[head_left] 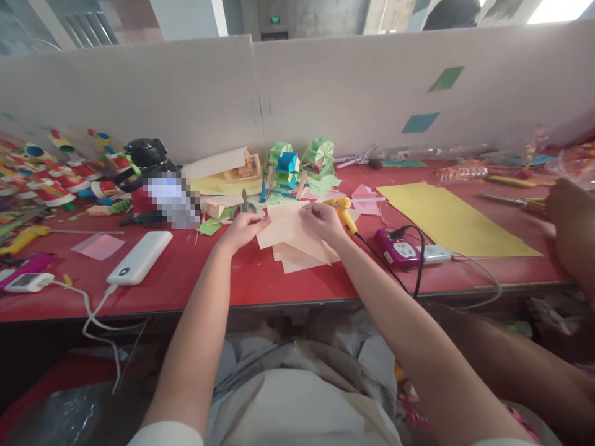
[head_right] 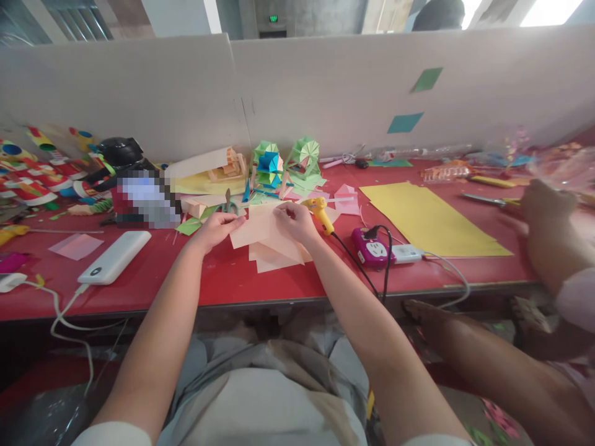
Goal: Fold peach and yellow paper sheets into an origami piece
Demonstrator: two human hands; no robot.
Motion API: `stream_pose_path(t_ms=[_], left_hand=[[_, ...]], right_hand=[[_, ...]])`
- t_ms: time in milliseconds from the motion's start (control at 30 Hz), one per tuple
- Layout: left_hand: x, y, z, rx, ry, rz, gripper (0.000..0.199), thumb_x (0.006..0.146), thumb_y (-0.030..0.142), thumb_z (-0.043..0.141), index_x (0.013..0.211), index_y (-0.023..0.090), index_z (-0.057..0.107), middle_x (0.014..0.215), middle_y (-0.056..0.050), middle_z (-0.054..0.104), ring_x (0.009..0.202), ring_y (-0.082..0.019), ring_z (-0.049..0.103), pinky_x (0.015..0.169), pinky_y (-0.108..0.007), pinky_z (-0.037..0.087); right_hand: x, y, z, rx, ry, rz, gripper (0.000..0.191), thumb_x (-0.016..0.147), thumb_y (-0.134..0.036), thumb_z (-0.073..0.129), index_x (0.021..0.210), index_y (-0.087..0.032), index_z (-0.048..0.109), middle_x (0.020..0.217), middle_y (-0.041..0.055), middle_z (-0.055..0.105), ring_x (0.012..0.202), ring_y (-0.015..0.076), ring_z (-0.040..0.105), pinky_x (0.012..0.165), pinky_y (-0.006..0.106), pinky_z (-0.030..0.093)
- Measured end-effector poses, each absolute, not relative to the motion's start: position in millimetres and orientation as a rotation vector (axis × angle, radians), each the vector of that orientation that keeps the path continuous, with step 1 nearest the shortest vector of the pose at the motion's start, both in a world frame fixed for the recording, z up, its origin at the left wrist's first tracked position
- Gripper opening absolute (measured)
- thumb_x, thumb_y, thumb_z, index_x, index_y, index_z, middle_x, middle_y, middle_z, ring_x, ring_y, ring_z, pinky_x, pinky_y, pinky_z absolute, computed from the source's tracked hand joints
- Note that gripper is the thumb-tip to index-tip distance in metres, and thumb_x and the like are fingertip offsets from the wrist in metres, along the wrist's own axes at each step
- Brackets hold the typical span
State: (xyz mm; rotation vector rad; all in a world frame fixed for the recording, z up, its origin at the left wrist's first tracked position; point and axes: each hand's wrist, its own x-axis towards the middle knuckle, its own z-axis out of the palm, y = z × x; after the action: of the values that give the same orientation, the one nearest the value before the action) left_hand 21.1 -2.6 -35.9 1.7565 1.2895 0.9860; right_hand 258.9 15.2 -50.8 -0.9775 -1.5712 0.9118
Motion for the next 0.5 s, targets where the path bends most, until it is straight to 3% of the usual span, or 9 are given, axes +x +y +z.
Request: stream_pose_path(t_ms=[500], left_hand=[[18.3, 2.8, -39.8, 1.906, 1.306, 1.152, 0.024, 0.078, 0.040, 0.069, 0.080, 0.017, 0.074, 0.082, -0.006, 0.075, 0.078, -0.020, 0.066, 0.073, -0.031, 0.051]], right_hand=[[259.9, 15.4, -48.0, -1.060, -1.573, 0.884, 0.026, 0.078, -0.041, 0.060, 0.072, -0.016, 0.063, 0.065, 0.0008, 0.057, 0.061, 0.0119, 0.047, 0.056, 0.025, 0.037]])
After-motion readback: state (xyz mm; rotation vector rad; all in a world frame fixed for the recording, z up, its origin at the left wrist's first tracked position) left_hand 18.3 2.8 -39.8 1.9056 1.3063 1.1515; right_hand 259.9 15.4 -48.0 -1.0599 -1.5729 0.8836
